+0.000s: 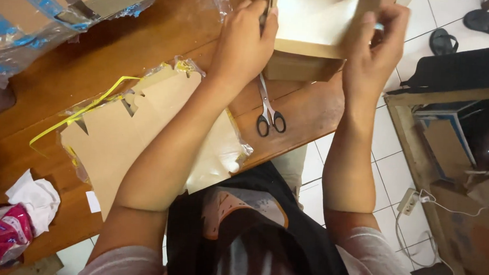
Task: The person folds flat cardboard pieces into small boxes by hand. They crease the flaps, fold the sides, and interlock tabs to form the box shape, then place the finished box on a stack.
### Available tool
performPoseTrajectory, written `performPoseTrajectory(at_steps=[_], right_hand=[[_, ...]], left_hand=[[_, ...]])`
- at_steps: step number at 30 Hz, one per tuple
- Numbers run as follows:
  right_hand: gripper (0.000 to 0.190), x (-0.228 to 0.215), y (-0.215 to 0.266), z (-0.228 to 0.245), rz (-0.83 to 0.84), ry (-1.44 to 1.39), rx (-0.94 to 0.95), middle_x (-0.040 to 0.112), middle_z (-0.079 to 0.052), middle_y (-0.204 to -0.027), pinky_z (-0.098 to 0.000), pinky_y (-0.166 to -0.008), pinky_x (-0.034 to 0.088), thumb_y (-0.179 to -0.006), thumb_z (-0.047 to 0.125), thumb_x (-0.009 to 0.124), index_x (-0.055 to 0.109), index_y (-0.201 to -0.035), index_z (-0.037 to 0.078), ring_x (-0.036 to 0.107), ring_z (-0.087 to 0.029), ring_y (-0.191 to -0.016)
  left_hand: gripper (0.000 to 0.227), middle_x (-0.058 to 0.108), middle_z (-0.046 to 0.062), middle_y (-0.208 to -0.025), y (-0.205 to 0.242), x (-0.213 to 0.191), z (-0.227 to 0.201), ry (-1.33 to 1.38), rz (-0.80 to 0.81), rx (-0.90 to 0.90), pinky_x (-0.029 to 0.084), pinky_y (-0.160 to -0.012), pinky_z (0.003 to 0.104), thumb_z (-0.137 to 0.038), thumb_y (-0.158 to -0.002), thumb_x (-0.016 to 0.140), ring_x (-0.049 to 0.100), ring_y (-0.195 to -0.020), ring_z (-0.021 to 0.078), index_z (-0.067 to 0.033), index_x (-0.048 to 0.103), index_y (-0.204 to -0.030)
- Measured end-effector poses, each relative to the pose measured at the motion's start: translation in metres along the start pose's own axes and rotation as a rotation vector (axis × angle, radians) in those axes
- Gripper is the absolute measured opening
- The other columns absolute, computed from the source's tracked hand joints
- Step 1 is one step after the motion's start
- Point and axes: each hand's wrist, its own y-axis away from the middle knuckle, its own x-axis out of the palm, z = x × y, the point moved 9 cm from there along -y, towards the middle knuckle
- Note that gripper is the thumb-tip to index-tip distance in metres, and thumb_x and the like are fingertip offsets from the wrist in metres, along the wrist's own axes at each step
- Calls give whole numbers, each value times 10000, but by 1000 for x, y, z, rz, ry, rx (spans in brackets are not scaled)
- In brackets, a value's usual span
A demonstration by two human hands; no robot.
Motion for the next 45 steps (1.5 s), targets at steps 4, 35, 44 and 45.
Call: performPoseTrajectory(at_steps=[4, 35, 44, 45], right_hand=[[15, 7, 5, -20, 75, 213, 71, 577, -38, -833, -335, -713, 463, -936, 80, 469, 475, -926, 70, 548, -193, -731], [213, 15, 27, -44, 326, 679, 307, 497, -117, -873, -504, -580, 371, -988, 170, 426, 553, -868, 49, 489, -398, -706], [235, 9, 58, -37, 175, 503, 112, 521, -137, -1020, -462, -655, 457, -917, 3, 481, 538, -1140, 51, 576, -340, -858], [246, 9, 65, -46, 141, 521, 86, 473, -144, -1043, -467, -676, 480, -911, -15, 501, 555, -1146, 36, 562, -357, -882]], left_hand=[[378, 556, 183, -722, -4, 23, 20, -93, 26, -15, 386, -602, 535, -264, -992, 390, 554, -652, 412, -16, 538, -749], [520, 617, 187, -1091, 22, 64, 30, -350, 408, -303, 484, -726, 586, -328, -925, 535, 582, -1010, 407, 3, 345, -1278], [256, 672, 37, -983, 51, 130, 94, -1016, 508, -411, 431, -657, 429, -246, -844, 487, 654, -881, 266, -170, 520, -1086], [245, 659, 43, -895, 55, 136, 93, -1130, 428, -344, 406, -533, 450, -224, -819, 495, 638, -778, 267, -166, 556, -1049]])
